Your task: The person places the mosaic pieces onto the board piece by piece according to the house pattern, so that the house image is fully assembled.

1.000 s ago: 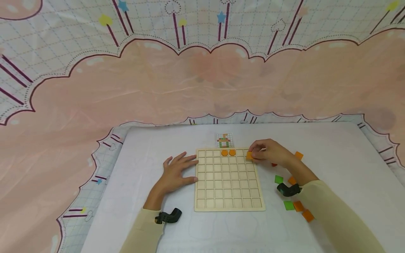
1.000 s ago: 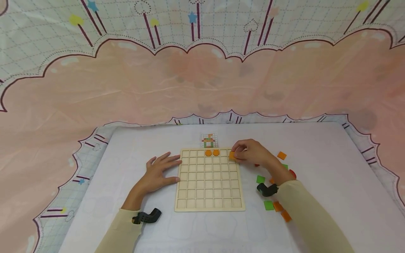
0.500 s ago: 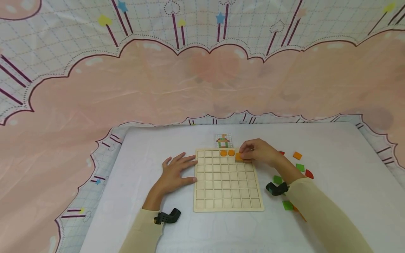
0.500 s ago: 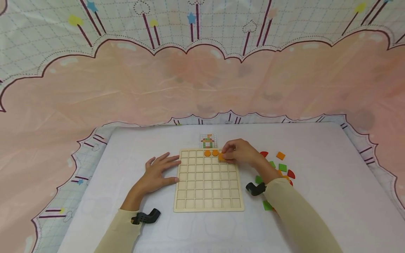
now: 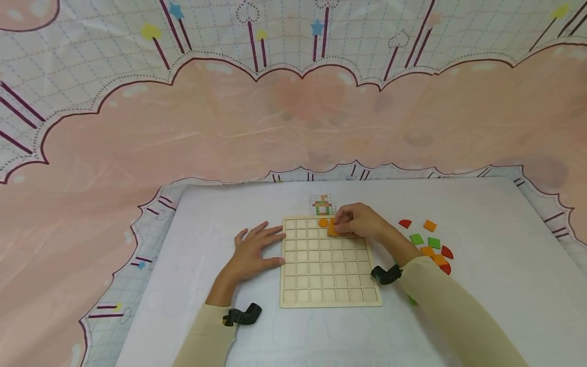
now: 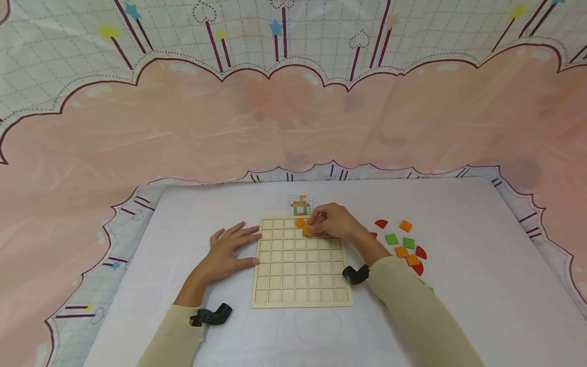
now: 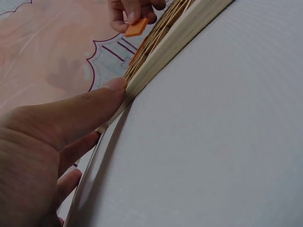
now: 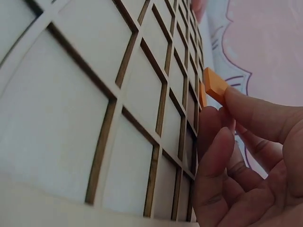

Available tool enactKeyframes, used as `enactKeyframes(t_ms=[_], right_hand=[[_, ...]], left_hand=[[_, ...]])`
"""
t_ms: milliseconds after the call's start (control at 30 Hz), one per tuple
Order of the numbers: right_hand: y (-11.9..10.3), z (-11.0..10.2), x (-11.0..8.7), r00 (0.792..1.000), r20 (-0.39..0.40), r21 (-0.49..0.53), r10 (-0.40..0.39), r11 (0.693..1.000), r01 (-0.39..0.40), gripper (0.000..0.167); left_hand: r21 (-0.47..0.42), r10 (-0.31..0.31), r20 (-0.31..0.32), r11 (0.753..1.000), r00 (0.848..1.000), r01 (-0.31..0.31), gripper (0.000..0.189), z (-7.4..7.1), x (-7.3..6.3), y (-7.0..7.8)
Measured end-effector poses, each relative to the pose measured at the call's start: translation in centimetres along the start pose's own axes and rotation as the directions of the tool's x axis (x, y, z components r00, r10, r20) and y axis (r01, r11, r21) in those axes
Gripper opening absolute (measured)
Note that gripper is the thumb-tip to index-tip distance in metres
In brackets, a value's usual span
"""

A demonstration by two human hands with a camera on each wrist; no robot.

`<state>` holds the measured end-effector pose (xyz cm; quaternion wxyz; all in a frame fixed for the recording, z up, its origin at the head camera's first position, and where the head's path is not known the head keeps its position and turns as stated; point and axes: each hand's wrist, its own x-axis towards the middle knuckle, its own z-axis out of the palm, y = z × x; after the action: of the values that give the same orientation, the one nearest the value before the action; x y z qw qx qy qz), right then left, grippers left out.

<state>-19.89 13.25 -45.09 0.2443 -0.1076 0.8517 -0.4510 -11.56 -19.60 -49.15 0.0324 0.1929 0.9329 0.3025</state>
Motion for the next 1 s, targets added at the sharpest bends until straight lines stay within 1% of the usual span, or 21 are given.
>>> enactKeyframes(t_ms=[200, 400, 600, 833, 1000], right_hand=[[-0.4, 0.9, 0.4, 0.999, -0.039, -0.044, -0.026, 0.999, 0.024, 0.016], [-0.8, 1.5, 0.4, 0.996, -0.083, -0.084, -0.024, 0.996, 0.017, 0.014], [-0.9, 2.0, 0.5, 0.995, -0.095, -0.124, -0.039, 0.992, 0.027, 0.012], [-1.1, 2.4, 0.6, 0.994, -0.106, -0.154, -0.03, 0.988, 0.014, 0.008], [-1.1, 2.6, 0.6, 0.992, -0.119, -0.189, -0.045, 0.982, 0.022, 0.008]], left_hand=[[0.001, -0.003, 0.0, 1.0, 1.0, 0.003, 0.066, -0.1, -0.1, 0.0], [-0.002, -0.002, 0.001, 1.0, 1.0, 0.002, 0.067, -0.1, -0.1, -0.1], [-0.002, 0.0, 0.002, 1.0, 1.0, 0.0, 0.067, -0.2, -0.1, -0.1], [-0.001, 0.001, -0.004, 1.0, 1.0, -0.001, 0.066, -0.1, 0.0, 0.1], [-0.004, 0.0, -0.003, 1.0, 1.0, 0.0, 0.066, -0.2, 0.0, 0.2]])
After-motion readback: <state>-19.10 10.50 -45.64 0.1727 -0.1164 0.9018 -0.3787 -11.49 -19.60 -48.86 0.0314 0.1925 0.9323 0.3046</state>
